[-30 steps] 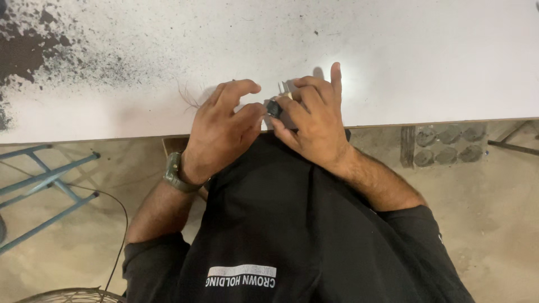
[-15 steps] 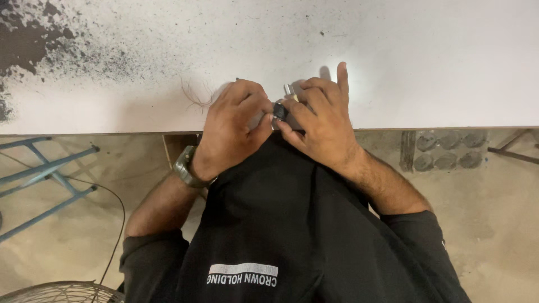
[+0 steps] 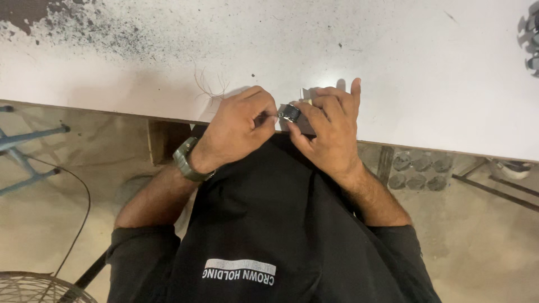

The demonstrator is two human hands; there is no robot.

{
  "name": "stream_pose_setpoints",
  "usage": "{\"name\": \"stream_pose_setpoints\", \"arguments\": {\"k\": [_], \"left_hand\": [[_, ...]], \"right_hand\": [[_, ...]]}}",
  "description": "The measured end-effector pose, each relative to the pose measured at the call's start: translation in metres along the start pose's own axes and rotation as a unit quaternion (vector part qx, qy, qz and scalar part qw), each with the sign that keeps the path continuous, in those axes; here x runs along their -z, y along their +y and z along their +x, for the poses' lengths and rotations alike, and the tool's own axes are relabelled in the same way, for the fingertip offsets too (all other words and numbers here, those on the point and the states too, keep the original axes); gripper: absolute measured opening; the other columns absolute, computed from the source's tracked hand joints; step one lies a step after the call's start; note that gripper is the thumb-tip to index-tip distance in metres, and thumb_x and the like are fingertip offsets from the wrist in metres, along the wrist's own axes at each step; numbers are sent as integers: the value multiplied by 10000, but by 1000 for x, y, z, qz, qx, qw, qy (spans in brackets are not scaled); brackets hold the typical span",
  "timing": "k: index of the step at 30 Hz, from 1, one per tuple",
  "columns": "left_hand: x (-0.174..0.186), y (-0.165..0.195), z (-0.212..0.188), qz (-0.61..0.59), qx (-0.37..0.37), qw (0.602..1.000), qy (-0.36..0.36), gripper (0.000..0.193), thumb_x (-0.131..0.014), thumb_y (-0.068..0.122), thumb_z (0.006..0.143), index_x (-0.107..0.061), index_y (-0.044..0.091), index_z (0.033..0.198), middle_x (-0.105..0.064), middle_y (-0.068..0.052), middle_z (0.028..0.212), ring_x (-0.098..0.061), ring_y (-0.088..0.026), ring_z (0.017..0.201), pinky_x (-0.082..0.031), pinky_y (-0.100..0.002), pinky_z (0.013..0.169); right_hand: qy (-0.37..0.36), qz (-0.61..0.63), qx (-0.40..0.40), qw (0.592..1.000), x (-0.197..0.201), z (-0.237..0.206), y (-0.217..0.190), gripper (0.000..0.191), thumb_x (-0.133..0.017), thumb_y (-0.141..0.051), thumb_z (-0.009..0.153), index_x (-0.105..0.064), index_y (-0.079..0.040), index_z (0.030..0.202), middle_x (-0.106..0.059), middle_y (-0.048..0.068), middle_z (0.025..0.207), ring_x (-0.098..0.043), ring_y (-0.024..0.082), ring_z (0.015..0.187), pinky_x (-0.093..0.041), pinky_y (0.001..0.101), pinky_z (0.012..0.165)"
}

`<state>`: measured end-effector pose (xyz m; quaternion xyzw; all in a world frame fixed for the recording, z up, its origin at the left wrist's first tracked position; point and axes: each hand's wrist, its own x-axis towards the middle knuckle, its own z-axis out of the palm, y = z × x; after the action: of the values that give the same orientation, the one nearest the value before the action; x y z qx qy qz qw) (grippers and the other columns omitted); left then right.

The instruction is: The person sits at a white workbench and assembles small black mechanical parts by hand, fitting pieces together and pressing them into place. Finished assemblies are set down on the table one at a time, forming a growing row of completed units.

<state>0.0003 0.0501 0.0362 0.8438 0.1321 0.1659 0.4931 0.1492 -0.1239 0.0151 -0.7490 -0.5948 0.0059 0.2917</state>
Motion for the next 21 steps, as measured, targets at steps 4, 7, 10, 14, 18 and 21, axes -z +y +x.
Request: {"name": "stream_pose_setpoints", "arguments": {"k": [4, 7, 10, 14, 18, 21], "left_hand": [[-12, -2, -5, 4, 8, 1000, 30, 127, -697, 21, 845, -577, 26, 885, -640, -102, 806, -635, -267, 719, -499, -385, 625], [-17, -2, -8, -14, 5, 999, 51, 147, -700, 28, 840, -562, 23, 887, -643, -110, 805, -636, -286, 727, -495, -399, 626], [-18, 2, -9, -38, -2, 998, 52, 146, -695, 31, 837, -557, 27, 887, -642, -114, 809, -643, -288, 733, -502, -395, 627], [-19, 2, -9, -49, 2, 997, 57, 146, -690, 29, 837, -552, 24, 884, -637, -120, 796, -640, -292, 719, -499, -397, 618], [-26, -12, -14, -55, -1, 997, 63, 146, -688, 27, 842, -547, 29, 879, -635, -114, 795, -641, -288, 714, -505, -397, 622], [-31, -13, -17, -69, -8, 996, 59, 138, -682, 30, 821, -553, 41, 870, -629, -104, 783, -646, -284, 705, -503, -388, 609]], "right_hand": [[68, 15, 18, 997, 0, -11, -6, 368, -856, -128, 836, -720, -58, 1171, -572, 105, 1054, -572, 327, 1185, -200, 636, 1258], [125, 92, 54, 986, -12, -22, -11, 314, -752, 53, 882, -648, -72, 1151, -590, 92, 1050, -646, 298, 1140, -285, 597, 1294], [133, 135, 46, 981, -28, -29, -15, 361, -726, 78, 894, -547, -50, 1181, -622, 104, 1076, -675, 307, 1129, -308, 597, 1272], [129, 89, 45, 987, -33, -31, -12, 380, -744, 90, 853, -568, -44, 1163, -632, 104, 1018, -674, 310, 1099, -297, 607, 1258], [121, 76, 52, 988, -28, -31, -11, 377, -729, 100, 831, -582, -46, 1147, -631, 106, 1005, -675, 307, 1085, -303, 611, 1257], [106, 56, 57, 991, -28, -32, -9, 366, -775, 106, 854, -593, -59, 1124, -634, 106, 1014, -674, 304, 1085, -315, 593, 1258]]}}
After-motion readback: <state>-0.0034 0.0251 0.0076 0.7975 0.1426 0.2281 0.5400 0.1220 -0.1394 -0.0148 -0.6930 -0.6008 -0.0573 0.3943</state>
